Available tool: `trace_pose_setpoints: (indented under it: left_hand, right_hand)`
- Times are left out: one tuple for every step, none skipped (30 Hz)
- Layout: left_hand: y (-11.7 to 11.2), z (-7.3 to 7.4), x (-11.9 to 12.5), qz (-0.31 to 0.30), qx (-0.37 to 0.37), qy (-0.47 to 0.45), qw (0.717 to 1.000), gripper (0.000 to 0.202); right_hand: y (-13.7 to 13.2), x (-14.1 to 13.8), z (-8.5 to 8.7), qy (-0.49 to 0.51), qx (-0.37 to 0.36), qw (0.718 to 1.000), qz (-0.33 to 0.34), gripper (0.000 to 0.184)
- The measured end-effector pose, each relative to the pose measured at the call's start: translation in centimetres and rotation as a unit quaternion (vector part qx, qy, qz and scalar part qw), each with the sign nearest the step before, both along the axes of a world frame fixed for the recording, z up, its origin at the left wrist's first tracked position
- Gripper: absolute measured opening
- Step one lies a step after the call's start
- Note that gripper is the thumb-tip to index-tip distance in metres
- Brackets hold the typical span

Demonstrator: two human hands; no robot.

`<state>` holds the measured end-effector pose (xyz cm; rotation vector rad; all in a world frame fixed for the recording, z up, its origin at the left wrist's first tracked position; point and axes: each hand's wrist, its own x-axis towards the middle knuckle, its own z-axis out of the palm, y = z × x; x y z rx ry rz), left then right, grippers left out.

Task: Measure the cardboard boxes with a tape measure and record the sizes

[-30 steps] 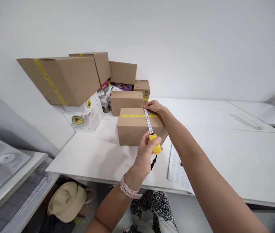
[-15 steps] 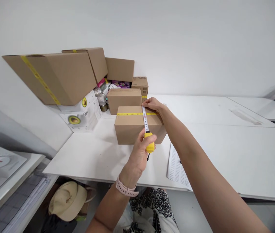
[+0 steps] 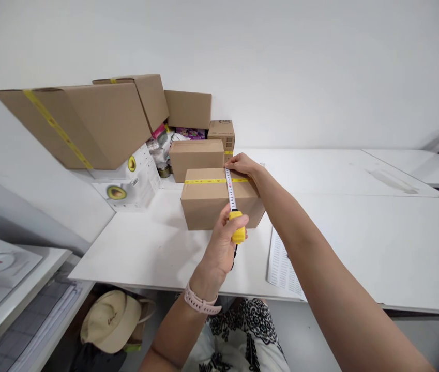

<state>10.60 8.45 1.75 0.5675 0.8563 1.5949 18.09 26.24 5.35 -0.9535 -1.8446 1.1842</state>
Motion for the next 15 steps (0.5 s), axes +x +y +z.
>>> trace_pose_setpoints:
  left_hand:
    - [0.0,0.0,0.0,-0.001,-0.001,0.001,1.000,0.038]
    - [0.0,0.1,0.0,-0.002,-0.003,0.002,1.000,0.039]
    - [0.0,0.1,0.0,-0.003,-0.005,0.003,1.000,0.040]
    - [0.0,0.2,0.0,-0.003,-0.009,0.003,1.000,0.041]
    - [-0.1,0.2,0.0,-0.002,-0.014,0.003,1.000,0.043]
    - [-0.1,0.2,0.0,0.001,-0.020,0.003,1.000,0.045]
    - [-0.2,0.3,0.0,0.003,-0.027,0.002,1.000,0.046]
    - [-0.2,0.3,0.0,0.005,-0.033,0.001,0.999,0.048]
    - [-0.2,0.3,0.0,0.007,-0.037,-0.001,0.999,0.049]
    - [-0.2,0.2,0.0,0.008,-0.040,-0.003,0.999,0.050]
    - [-0.2,0.2,0.1,0.008,-0.041,-0.006,0.999,0.051]
    - [-0.1,0.2,0.1,0.009,-0.039,-0.008,0.999,0.050]
    - [0.0,0.3,0.0,0.009,-0.034,-0.011,0.999,0.048]
    - [0.0,0.4,0.0,0.010,-0.027,-0.011,1.000,0.045]
    - [0.1,0.6,-0.1,0.011,-0.019,-0.010,1.000,0.042]
  right_hand:
    - [-0.5,0.2,-0.2,0.015,0.015,1.000,0.000,0.026]
    - [-0.9,0.3,-0.3,0.026,0.029,0.999,-0.002,0.027]
    - [-1.2,0.4,-0.4,0.032,0.039,0.999,-0.003,0.027]
    - [-1.5,0.4,-0.5,0.035,0.045,0.998,-0.002,0.028]
    - [-1.6,0.4,-0.5,0.036,0.050,0.998,0.000,0.028]
    - [-1.7,0.4,-0.5,0.036,0.053,0.998,0.002,0.027]
    - [-1.7,0.3,-0.5,0.037,0.054,0.998,0.001,0.027]
    - [-1.8,0.3,-0.4,0.037,0.054,0.998,-0.001,0.027]
    - [-1.8,0.2,-0.4,0.037,0.051,0.998,-0.004,0.026]
    - [-1.9,0.1,-0.3,0.037,0.045,0.998,-0.007,0.026]
    - [-2.0,0.0,-0.2,0.036,0.038,0.999,-0.011,0.025]
    - [-2.1,-0.2,-0.1,0.035,0.031,0.999,-0.013,0.023]
    - [-2.1,-0.3,0.1,0.032,0.022,0.999,-0.013,0.021]
    - [-2.0,-0.5,0.4,0.027,0.012,0.999,-0.012,0.020]
    - [-1.7,-0.7,0.9,0.016,0.000,1.000,-0.013,0.018]
